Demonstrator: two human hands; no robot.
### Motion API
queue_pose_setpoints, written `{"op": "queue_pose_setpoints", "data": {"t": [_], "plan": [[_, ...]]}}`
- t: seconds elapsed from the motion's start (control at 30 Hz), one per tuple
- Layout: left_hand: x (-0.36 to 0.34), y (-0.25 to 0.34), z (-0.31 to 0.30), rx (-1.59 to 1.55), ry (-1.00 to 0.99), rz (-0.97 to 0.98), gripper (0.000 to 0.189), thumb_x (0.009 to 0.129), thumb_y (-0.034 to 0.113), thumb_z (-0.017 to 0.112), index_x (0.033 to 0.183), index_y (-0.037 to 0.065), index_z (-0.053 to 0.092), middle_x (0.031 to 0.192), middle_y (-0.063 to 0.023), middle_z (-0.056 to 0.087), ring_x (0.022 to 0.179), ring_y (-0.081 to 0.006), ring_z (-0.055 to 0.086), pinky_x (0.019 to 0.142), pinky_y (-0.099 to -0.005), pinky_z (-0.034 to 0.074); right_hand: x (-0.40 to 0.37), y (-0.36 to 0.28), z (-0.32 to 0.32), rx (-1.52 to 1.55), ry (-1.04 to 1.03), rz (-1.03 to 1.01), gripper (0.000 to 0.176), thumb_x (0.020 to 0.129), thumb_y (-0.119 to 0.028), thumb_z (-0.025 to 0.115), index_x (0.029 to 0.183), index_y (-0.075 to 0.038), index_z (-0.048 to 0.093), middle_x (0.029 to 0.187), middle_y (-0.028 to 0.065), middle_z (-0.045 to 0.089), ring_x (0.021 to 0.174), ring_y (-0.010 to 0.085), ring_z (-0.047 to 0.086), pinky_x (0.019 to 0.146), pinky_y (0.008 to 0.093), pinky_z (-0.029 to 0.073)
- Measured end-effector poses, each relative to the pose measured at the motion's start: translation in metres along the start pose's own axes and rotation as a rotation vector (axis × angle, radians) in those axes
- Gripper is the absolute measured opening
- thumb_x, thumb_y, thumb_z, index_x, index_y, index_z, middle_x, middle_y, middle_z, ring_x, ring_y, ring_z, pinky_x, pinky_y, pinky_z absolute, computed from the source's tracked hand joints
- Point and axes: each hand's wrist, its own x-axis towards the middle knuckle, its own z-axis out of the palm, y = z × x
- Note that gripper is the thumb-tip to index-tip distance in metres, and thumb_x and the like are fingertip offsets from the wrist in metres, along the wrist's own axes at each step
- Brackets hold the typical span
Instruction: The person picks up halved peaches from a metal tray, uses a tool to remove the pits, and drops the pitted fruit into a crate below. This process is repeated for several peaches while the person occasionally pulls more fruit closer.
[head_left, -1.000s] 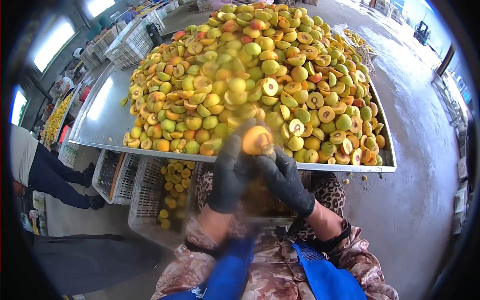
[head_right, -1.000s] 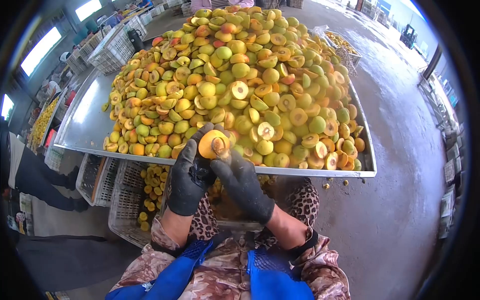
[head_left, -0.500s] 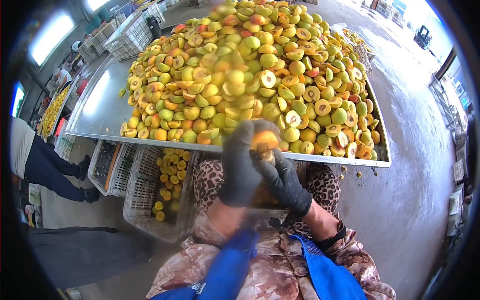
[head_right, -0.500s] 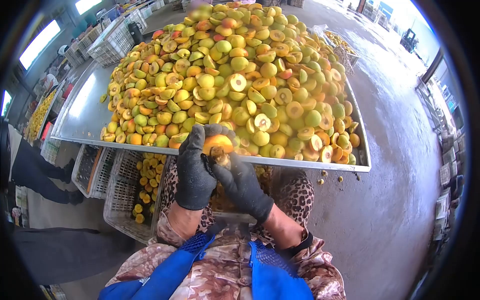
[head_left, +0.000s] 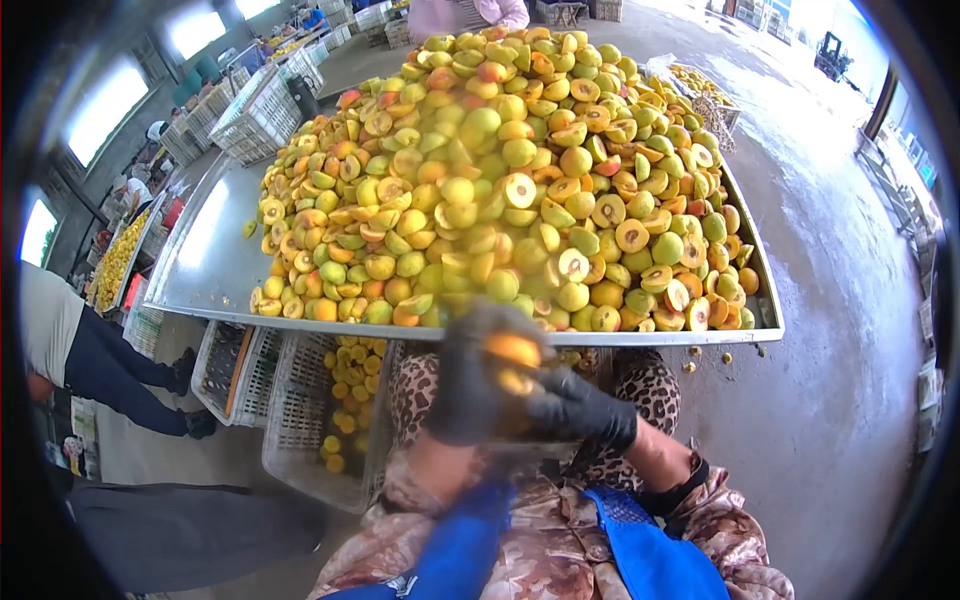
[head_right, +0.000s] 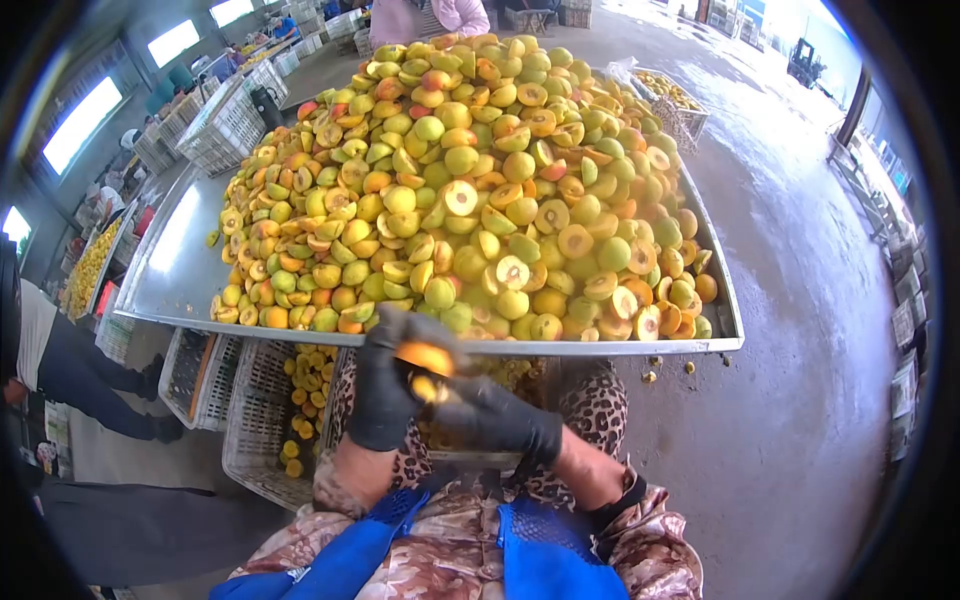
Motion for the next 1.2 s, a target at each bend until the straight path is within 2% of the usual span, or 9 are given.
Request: {"op": "queue_pose_setpoints", "data": {"t": [0.13, 0.23, 0.3, 0.6, 0.67, 0.8, 0.93, 1.07, 1.2], "plan": [[-0.012, 0.032, -0.107, 0.332, 0.491, 0.109, 0.054, 0.11, 0.047, 0.042, 0.111, 0.002, 0.072, 0.114, -0.0146, 0.069, 0.102, -0.0235, 0.066, 0.091, -0.0348, 0.053, -0.017, 0.017, -0.019, -0.127, 0.006, 0.164, 0.054, 0.098, -0.045, 0.067, 0.133, -0.005, 0.062, 0.107, 0.0065, 0.07, 0.095, 0.0174, 0.065, 0.082, 0.0328, 0.054], [0.007, 0.028, -0.227, 1.048, 0.697, 0.364, 0.046, 0.108, 0.037, 0.047, 0.125, 0.0, 0.068, 0.14, -0.0219, 0.056, 0.129, -0.0326, 0.054, 0.109, -0.0408, 0.043, -0.038, 0.087, -0.035, -1.052, -0.064, 0.271, 0.051, 0.089, -0.043, 0.072, 0.124, -0.006, 0.064, 0.1, 0.0187, 0.069, 0.094, 0.0358, 0.067, 0.077, 0.0426, 0.055], [0.033, 0.044, -0.182, 1.586, 0.607, 0.409, 0.038, 0.104, 0.026, 0.055, 0.13, 0.001, 0.066, 0.156, -0.0248, 0.041, 0.149, -0.0393, 0.032, 0.118, -0.0455, 0.033, -0.032, 0.097, -0.034, -0.946, 0.04, 0.382, 0.056, 0.079, -0.044, 0.078, 0.12, -0.008, 0.065, 0.101, 0.0213, 0.066, 0.092, 0.0406, 0.065, 0.074, 0.0477, 0.055], [0.36, -0.001, -0.091, 1.945, -0.051, 0.996, 0.056, 0.08, 0.012, 0.069, 0.135, 0.007, 0.058, 0.15, -0.0181, 0.048, 0.142, -0.0429, 0.04, 0.115, -0.0484, 0.038, -0.026, 0.053, -0.062, -0.93, 0.118, -0.04, 0.049, 0.079, -0.039, 0.078, 0.111, -0.009, 0.057, 0.079, 0.023, 0.067, 0.076, 0.0465, 0.067, 0.064, 0.0555, 0.052], [0.417, -0.013, -0.116, 1.777, -0.184, 0.548, 0.055, 0.079, 0.016, 0.071, 0.133, 0.009, 0.061, 0.146, -0.0184, 0.052, 0.134, -0.0393, 0.05, 0.107, -0.0467, 0.046, -0.031, 0.064, -0.057, -0.842, 0.242, 0.087, 0.038, 0.09, -0.036, 0.072, 0.107, -0.007, 0.056, 0.072, 0.0218, 0.067, 0.071, 0.0456, 0.067, 0.061, 0.0554, 0.052], [0.426, 0.004, -0.118, 1.696, -0.126, 0.58, 0.051, 0.08, 0.019, 0.076, 0.128, 0.006, 0.065, 0.129, -0.0169, 0.065, 0.112, -0.0344, 0.063, 0.097, -0.0422, 0.052, -0.043, 0.076, -0.054, -0.682, 0.367, 0.174, 0.037, 0.092, -0.036, 0.073, 0.107, -0.005, 0.059, 0.073, 0.0228, 0.067, 0.071, 0.047, 0.067, 0.061, 0.0521, 0.053], [0.31, 0.042, -0.08, 0.469, -0.138, 0.124, 0.038, 0.101, 0.018, 0.064, 0.134, 0.0, 0.061, 0.122, -0.0081, 0.069, 0.106, -0.0186, 0.069, 0.087, -0.0329, 0.061, -0.037, 0.045, -0.05, -0.234, 0.465, 0.154, 0.037, 0.091, -0.028, 0.073, 0.115, -0.003, 0.06, 0.095, 0.0246, 0.071, 0.08, 0.042, 0.069, 0.067, 0.0477, 0.055], [0.18, 0.022, -0.085, 0.011, -0.086, -0.016, 0.048, 0.106, 0.031, 0.056, 0.142, 0.0, 0.052, 0.127, -0.0183, 0.067, 0.111, -0.0315, 0.069, 0.092, -0.0478, 0.061, -0.006, 0.044, -0.042, -0.266, 0.409, -0.094, 0.048, 0.094, -0.021, 0.07, 0.136, -0.002, 0.058, 0.116, 0.0207, 0.07, 0.098, 0.0342, 0.071, 0.085, 0.0399, 0.055], [0.08, 0.014, -0.066, -0.122, 0.01, -0.017, 0.053, 0.109, 0.038, 0.049, 0.144, -0.001, 0.05, 0.129, -0.0203, 0.065, 0.112, -0.0338, 0.068, 0.097, -0.0451, 0.058, 0.029, 0.009, -0.01, -0.115, 0.457, -0.128, 0.036, 0.099, -0.025, 0.067, 0.122, 0.001, 0.062, 0.095, 0.015, 0.07, 0.085, 0.0181, 0.063, 0.077, 0.0378, 0.052]]}}
